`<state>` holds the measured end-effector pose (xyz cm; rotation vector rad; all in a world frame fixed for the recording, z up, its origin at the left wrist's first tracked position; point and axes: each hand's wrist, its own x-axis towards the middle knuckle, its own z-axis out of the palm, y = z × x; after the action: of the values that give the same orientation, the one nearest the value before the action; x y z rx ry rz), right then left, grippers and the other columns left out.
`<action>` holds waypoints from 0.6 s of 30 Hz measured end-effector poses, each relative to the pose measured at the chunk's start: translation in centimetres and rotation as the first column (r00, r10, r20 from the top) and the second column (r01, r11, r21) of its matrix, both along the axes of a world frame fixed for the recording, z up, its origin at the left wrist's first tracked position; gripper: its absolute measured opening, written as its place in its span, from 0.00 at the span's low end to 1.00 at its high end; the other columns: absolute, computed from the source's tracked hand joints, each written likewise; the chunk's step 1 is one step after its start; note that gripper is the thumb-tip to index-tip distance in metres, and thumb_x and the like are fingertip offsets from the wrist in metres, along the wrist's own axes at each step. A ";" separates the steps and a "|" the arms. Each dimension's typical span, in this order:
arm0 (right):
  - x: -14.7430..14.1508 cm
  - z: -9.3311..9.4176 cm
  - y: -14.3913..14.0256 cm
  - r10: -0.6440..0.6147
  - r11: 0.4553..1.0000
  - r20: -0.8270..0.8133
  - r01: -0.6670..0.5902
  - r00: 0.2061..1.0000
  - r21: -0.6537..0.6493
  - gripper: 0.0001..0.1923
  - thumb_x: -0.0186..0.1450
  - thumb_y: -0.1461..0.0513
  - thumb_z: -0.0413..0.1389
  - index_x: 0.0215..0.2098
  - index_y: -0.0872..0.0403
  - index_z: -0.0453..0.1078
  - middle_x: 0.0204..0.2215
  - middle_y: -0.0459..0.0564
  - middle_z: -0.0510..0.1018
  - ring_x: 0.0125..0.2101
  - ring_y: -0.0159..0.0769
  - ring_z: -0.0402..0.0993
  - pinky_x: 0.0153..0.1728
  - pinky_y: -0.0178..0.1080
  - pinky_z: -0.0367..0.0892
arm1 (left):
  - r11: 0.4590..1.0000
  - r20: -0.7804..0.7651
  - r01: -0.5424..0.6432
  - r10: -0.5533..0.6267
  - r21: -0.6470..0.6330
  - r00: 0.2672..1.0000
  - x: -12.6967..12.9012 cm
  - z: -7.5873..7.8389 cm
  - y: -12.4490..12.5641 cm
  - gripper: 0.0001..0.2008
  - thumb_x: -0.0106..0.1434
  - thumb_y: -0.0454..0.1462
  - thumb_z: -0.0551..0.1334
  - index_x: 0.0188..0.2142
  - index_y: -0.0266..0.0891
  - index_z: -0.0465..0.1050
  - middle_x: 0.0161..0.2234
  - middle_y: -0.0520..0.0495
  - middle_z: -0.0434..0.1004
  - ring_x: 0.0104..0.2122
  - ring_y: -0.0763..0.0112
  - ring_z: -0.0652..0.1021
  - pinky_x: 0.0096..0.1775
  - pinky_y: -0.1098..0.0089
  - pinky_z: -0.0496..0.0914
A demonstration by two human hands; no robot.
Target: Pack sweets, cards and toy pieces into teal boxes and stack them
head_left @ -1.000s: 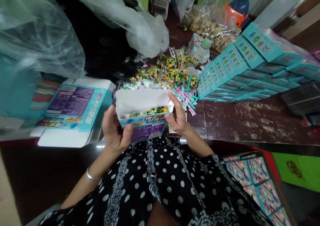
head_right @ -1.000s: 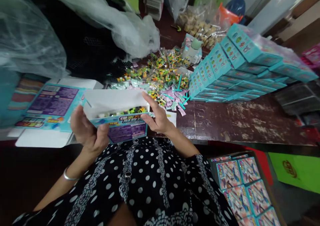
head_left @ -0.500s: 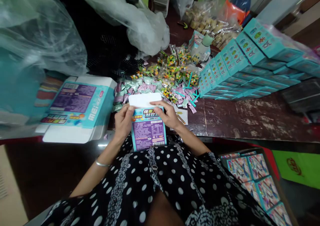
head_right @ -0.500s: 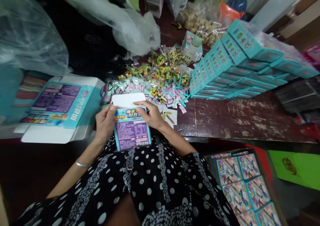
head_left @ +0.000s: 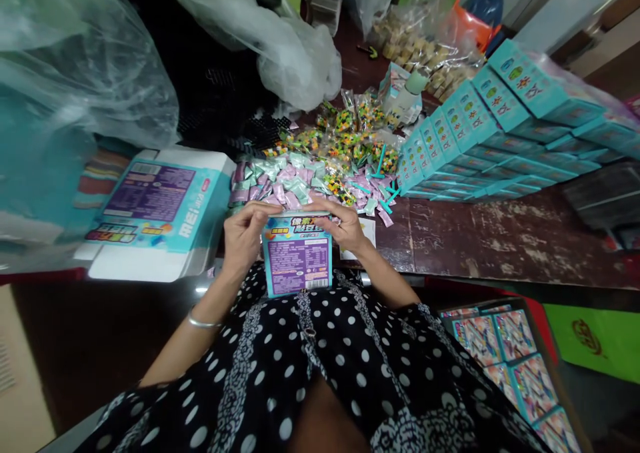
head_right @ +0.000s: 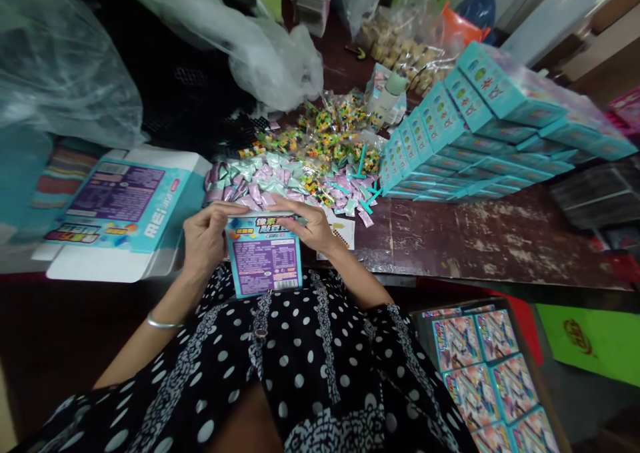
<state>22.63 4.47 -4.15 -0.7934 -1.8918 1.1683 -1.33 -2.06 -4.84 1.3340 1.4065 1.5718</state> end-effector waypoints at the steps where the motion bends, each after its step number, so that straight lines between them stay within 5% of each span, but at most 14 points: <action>1: -0.1 0.2 0.0 -0.002 0.999 -0.022 0.001 1.000 -0.041 0.27 0.69 0.35 0.67 0.50 0.45 0.88 0.51 0.53 0.91 0.57 0.47 0.86 0.69 0.56 0.75 | 1.000 0.008 0.020 -0.019 -0.020 1.000 -0.3 0.4 0.1 0.31 0.72 0.65 0.65 0.28 0.45 0.82 0.36 0.40 0.87 0.42 0.53 0.86 0.51 0.54 0.81; 5: -0.4 1.8 0.5 -0.016 0.985 -0.022 0.012 1.000 -0.172 0.25 0.64 0.37 0.72 0.34 0.49 0.84 0.44 0.54 0.90 0.49 0.45 0.87 0.60 0.52 0.78 | 0.968 0.030 0.195 -0.192 -0.159 0.981 -1.5 1.9 0.9 0.20 0.63 0.58 0.77 0.31 0.46 0.87 0.38 0.41 0.89 0.41 0.53 0.86 0.47 0.56 0.83; 9: 0.2 4.3 2.0 0.253 0.951 0.185 -0.208 0.950 -0.229 0.20 0.67 0.48 0.72 0.53 0.47 0.88 0.56 0.51 0.89 0.57 0.44 0.85 0.65 0.49 0.74 | 0.915 -0.034 0.348 -0.362 -0.206 0.931 -2.5 2.5 1.5 0.19 0.60 0.54 0.79 0.43 0.47 0.92 0.43 0.40 0.89 0.42 0.53 0.86 0.44 0.57 0.83; 12: 0.7 5.4 3.2 0.412 0.898 0.257 -0.342 0.874 -0.278 0.23 0.71 0.48 0.68 0.61 0.43 0.86 0.62 0.49 0.87 0.63 0.45 0.82 0.69 0.48 0.72 | 0.933 -0.058 0.318 -0.332 -0.168 0.942 -2.1 2.4 1.6 0.18 0.62 0.56 0.78 0.42 0.48 0.92 0.41 0.40 0.88 0.42 0.52 0.86 0.45 0.54 0.84; 18: 0.7 5.8 4.0 0.338 0.923 0.286 -0.256 0.897 -0.288 0.23 0.77 0.44 0.62 0.60 0.44 0.87 0.58 0.50 0.89 0.60 0.42 0.84 0.64 0.44 0.76 | 0.973 -0.051 0.189 -0.197 -0.135 0.979 -0.8 2.4 2.0 0.16 0.67 0.54 0.74 0.43 0.49 0.93 0.38 0.42 0.88 0.40 0.55 0.84 0.43 0.55 0.82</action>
<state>23.28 8.46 1.61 -0.8968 -2.2346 1.5616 -2.11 -0.01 -2.42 1.4081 1.3478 1.3000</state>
